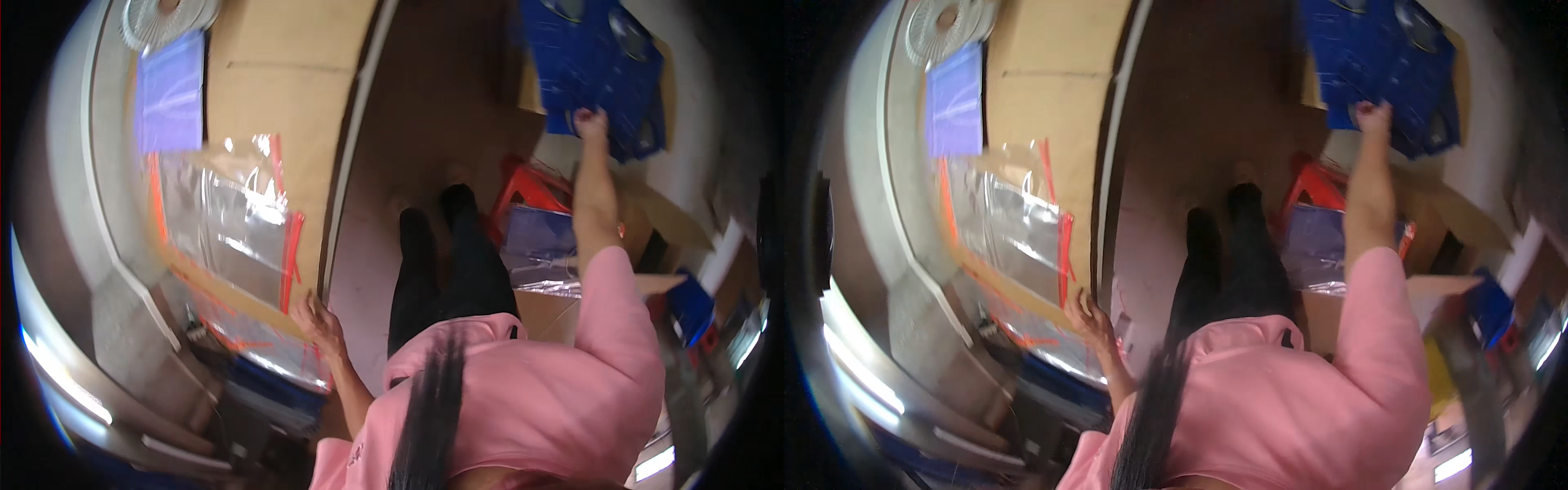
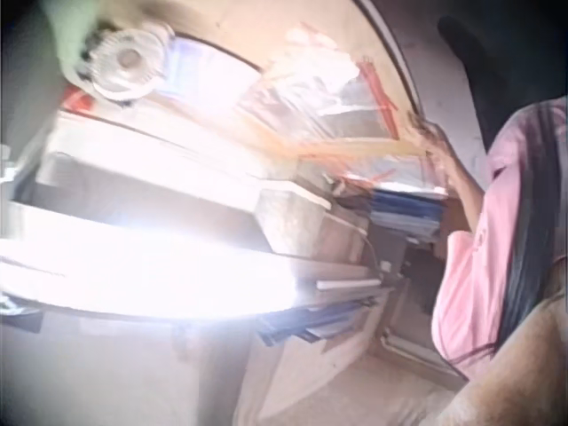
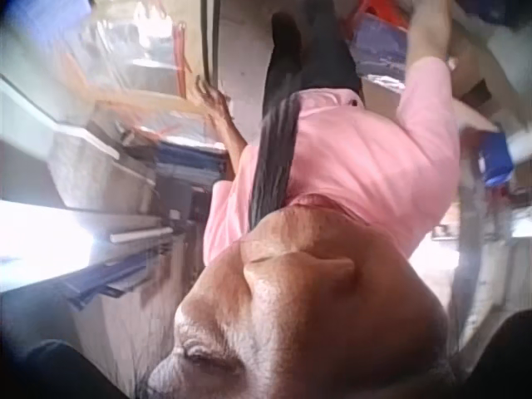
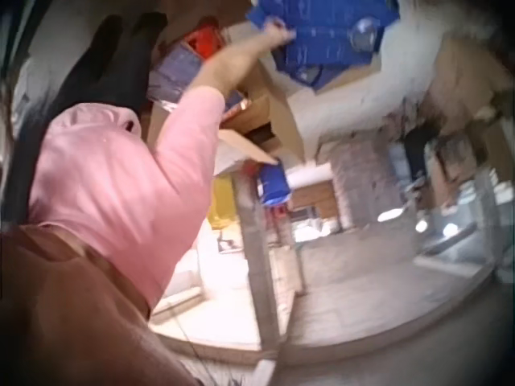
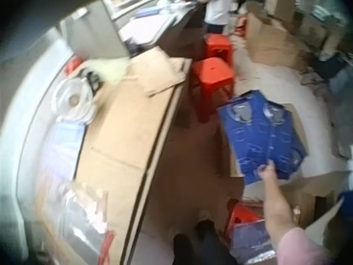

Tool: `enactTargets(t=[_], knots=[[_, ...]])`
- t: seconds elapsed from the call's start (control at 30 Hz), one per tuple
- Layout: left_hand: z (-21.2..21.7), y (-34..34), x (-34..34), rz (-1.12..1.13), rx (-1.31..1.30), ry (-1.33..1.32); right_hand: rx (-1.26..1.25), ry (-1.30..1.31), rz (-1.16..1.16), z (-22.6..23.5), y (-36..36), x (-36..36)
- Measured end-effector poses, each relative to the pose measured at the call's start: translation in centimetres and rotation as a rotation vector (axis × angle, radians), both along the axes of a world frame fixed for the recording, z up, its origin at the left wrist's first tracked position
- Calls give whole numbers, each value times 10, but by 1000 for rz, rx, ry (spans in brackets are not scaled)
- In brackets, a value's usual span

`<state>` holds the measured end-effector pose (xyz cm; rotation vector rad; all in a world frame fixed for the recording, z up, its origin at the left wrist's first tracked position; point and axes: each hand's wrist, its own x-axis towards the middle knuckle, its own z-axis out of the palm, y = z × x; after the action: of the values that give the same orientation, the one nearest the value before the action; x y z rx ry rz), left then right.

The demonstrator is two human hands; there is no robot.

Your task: The person places blue patterned flat items into clear plastic bags on a table. They then pick up purple patterned flat items and place them inside the same bags. The person seals the bags and stacks the finished packages on the table.

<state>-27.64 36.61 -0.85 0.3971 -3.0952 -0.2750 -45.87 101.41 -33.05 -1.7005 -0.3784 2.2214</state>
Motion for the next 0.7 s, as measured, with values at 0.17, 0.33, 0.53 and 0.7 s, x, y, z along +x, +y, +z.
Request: enactTargets(t=[0.17,0.33,0.53,0.7], knots=[[6,-17,-27,158,-28,51,150,-294,-103,-13,40,-2],[11,-44,-52,76,-130,-73,235,299,-261,43,66,5],[-17,-82,-76,96,64,-62,435,330,50,158,110,-13],[-20,-91,-85,157,103,161,764,479,534,345,-2,7]])
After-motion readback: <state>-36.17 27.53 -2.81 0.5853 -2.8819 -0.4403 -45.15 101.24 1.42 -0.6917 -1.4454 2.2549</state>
